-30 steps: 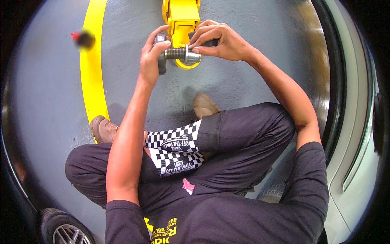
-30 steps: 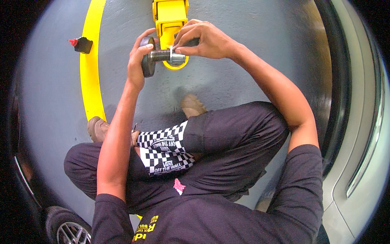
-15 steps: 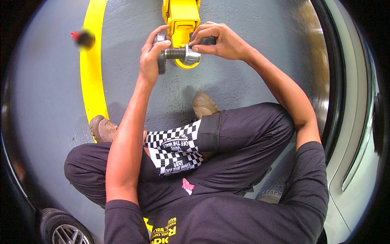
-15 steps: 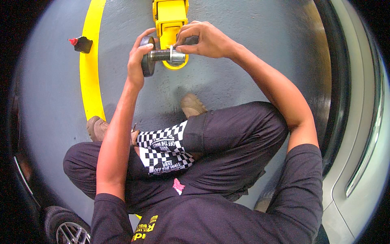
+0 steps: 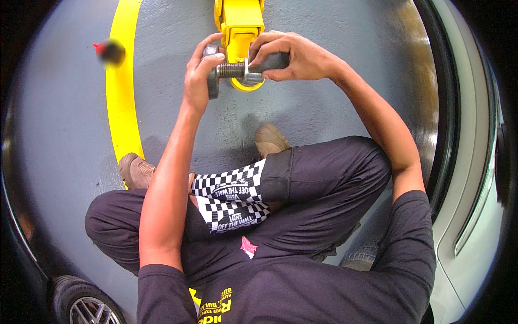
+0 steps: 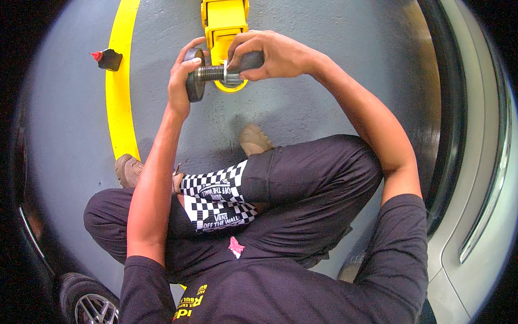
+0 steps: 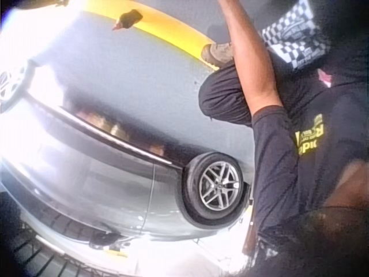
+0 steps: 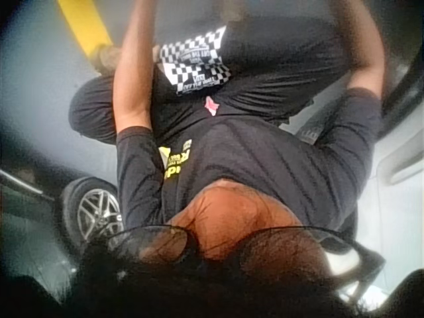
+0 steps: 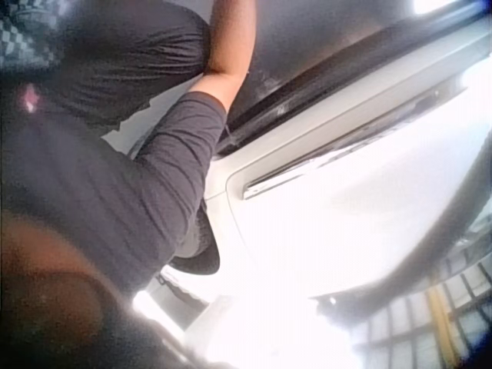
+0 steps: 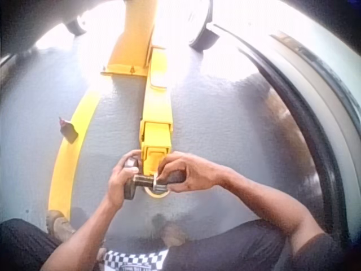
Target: The person, while sitting on the floor, unscrews a threaded component from a car lift arm, applies a liquid from a bottle to the threads, and then screws the component back into the lift arm.
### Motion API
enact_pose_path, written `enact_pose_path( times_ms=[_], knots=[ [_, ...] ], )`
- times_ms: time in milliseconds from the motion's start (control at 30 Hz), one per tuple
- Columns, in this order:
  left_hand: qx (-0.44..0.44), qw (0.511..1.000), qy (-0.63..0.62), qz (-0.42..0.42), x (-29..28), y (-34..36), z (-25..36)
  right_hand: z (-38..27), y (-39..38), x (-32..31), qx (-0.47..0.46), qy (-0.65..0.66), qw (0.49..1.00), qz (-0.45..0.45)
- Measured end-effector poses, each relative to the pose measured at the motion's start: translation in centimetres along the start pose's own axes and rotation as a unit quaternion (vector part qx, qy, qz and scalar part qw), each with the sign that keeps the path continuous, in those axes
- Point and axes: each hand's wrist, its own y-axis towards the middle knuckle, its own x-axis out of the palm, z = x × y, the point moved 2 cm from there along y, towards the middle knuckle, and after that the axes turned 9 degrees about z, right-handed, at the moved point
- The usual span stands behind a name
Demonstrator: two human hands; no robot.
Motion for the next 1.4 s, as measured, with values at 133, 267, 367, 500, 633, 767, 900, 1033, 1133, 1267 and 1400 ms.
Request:
enact_pose_path(
  times_ms=[133,267,367,500,633,767,900,1033,1133,1267,1400],
  knots=[
    [-0.013,1.0,-0.01,-0.006,0.1,-0.1,-0.2,1.2,-0.5,0.6,0.059,0.038,0.997,0.026],
    [0.003,1.0,-0.017,0.0,0.2,0.0,-0.2,0.9,-0.2,0.5,0.044,0.042,0.998,0.007],
    [0.011,1.0,-0.001,0.003,0.2,0.0,-0.2,1.3,0.2,1.0,0.06,0.059,0.996,0.04],
    [0.006,1.0,0.0,0.003,0.0,-0.1,-0.3,1.2,0.3,1.1,0.041,-0.045,0.993,0.099],
    [0.008,1.0,-0.003,0.002,0.3,-0.1,-0.2,0.1,0.3,1.2,0.03,-0.046,0.994,0.092],
    [-0.006,1.0,-0.013,0.001,0.1,0.0,-0.3,1.8,0.4,1.7,0.097,-0.028,0.988,0.114],
    [0.002,1.0,-0.003,0.002,0.0,-0.1,-0.3,1.1,0.1,2.7,0.061,0.023,0.993,0.097],
    [-0.002,1.0,-0.005,0.0,0.2,0.0,-0.3,1.8,-0.2,3.4,0.075,0.019,0.991,0.106],
    [0.016,1.0,-0.007,-0.002,0.2,-0.2,-0.4,2.0,-0.2,3.4,0.107,0.028,0.987,0.114],
    [0.048,0.999,0.01,0.003,0.1,-0.4,-0.4,2.1,-0.2,3.7,0.127,0.012,0.984,0.126],
    [0.062,0.998,0.012,0.002,0.3,-0.6,-0.4,3.2,0.0,3.5,0.112,-0.017,0.979,0.168]
  ],
)
